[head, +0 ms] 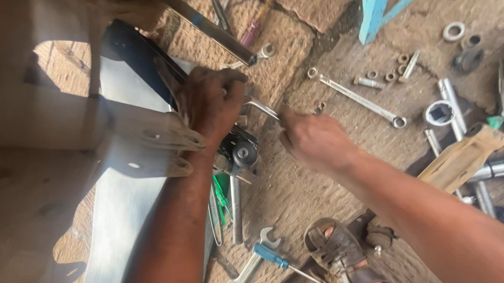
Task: The person works on a vehicle's suspension system, using a wrench to tighten a bolt on a black metal arm. They then use a screwdriver to adjust a component on the same part. The person is sitting on the ground during the task.
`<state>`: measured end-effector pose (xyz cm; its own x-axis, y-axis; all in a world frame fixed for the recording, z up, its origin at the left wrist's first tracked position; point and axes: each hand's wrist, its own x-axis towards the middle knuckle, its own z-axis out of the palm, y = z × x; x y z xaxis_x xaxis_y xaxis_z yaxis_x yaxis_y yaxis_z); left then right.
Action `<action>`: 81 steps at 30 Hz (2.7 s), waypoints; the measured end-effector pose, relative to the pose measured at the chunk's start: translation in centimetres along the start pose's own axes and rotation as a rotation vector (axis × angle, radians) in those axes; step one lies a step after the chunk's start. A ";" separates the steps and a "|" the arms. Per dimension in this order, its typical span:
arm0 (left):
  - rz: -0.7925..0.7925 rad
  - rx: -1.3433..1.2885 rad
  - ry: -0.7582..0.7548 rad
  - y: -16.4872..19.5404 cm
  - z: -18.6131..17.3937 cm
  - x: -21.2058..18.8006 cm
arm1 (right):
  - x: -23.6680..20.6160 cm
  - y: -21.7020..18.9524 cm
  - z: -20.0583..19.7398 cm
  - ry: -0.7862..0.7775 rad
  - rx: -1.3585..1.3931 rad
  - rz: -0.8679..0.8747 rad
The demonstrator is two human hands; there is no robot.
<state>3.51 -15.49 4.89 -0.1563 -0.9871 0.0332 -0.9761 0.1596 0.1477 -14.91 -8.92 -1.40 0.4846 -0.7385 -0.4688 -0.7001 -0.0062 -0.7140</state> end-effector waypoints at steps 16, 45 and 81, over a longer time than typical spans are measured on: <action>0.112 -0.160 0.022 -1.4 0.5 -0.4 | 5.5 -2.7 2.4 0.041 0.174 0.003; 0.098 -0.151 0.038 -0.3 -0.4 0.1 | 6.8 -1.1 3.7 0.354 0.140 -0.065; 0.158 0.053 0.179 -0.8 0.8 -0.2 | 7.2 1.0 3.7 0.479 0.030 -0.221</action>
<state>4.21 -15.43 4.01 -0.2829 -0.9320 0.2267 -0.9489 0.3064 0.0753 -10.15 -11.76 -7.46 0.3203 -0.9471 -0.0205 -0.5899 -0.1825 -0.7866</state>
